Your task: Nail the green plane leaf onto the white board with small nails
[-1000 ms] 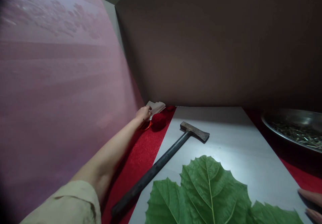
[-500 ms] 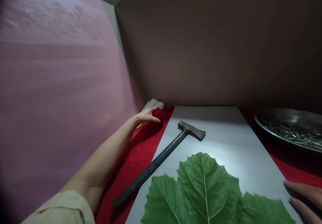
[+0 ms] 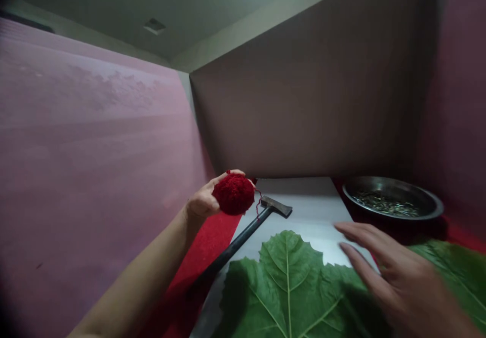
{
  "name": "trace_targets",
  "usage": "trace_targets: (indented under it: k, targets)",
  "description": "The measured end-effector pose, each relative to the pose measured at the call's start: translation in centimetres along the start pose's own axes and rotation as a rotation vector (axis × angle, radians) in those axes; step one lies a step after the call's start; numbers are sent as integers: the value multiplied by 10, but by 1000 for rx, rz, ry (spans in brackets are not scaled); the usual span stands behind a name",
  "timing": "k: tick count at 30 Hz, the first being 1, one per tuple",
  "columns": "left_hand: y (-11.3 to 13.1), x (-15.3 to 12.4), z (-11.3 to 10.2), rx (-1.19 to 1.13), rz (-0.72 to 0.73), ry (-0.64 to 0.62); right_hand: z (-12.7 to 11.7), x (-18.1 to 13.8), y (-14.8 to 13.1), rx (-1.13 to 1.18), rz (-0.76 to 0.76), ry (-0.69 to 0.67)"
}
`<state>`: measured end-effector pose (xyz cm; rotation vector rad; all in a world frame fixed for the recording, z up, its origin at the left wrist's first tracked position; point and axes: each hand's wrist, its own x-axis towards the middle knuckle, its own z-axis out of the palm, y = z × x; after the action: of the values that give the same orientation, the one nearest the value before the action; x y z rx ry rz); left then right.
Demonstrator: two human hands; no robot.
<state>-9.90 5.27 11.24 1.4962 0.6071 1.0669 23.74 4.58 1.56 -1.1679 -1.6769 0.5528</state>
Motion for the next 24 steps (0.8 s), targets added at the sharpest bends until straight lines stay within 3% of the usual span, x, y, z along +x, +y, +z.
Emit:
trace_targets:
  k: [4, 6, 8, 12, 15, 19, 24]
  targets:
    - [-5, -4, 35, -71, -25, -58, 13, 8, -75, 478, 210, -411]
    - [-7, -5, 49, -103, -24, -83, 21, 10, -93, 710, 309, -558]
    - [-8, -7, 60, -131, -10, -80, 26, 7, -98, 801, 409, -659]
    - [-9, -12, 69, -198, 64, 68, 23, -6, -87, 852, 504, -582]
    - [-10, -15, 71, -236, 126, 217, 13, -14, -82, 837, 476, -569]
    - [-10, -15, 72, -246, 190, 312, 6, -16, -77, 773, 430, -569]
    - [-6, -14, 53, -194, 266, 429, 6, -13, -59, 724, 436, -462]
